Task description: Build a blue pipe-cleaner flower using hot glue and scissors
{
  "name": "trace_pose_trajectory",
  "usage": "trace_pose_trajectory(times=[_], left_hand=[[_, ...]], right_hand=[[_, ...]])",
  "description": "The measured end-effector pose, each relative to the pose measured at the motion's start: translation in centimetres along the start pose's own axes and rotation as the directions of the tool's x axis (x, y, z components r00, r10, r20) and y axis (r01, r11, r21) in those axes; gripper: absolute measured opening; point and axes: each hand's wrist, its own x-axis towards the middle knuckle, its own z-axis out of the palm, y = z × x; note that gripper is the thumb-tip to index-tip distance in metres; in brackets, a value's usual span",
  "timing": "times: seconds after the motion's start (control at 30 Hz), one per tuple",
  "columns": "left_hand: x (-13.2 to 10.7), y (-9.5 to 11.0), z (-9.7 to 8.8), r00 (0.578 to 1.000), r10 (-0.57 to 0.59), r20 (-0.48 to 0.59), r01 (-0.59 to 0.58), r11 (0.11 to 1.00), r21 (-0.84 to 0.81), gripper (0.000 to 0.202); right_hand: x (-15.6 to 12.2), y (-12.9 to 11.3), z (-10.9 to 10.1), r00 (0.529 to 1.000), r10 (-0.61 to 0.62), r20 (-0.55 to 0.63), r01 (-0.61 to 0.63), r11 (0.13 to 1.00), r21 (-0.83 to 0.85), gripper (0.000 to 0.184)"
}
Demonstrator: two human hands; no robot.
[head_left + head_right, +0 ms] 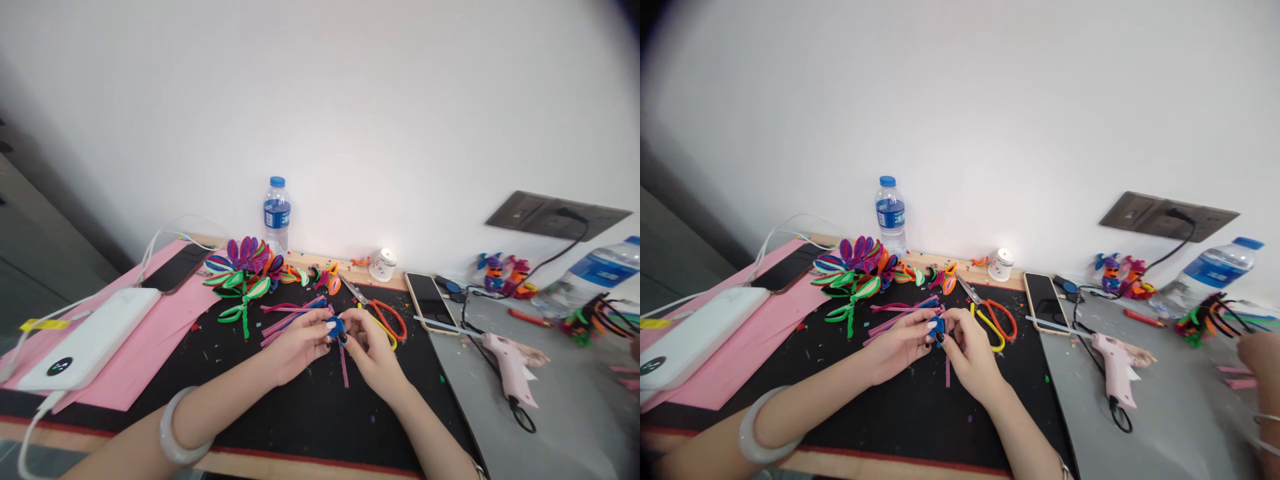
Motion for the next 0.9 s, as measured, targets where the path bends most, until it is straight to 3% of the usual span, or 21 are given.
trace_pose_trajectory(times=[0.9], left_hand=[[0.16,-0.25,-0.25,1.0,0.014,0.007,-0.013,1.0,-0.013,0.021]], right_hand=[[0.03,0.18,-0.05,0.999,0.029,0.02,-0.029,1.0,-0.004,0.017]])
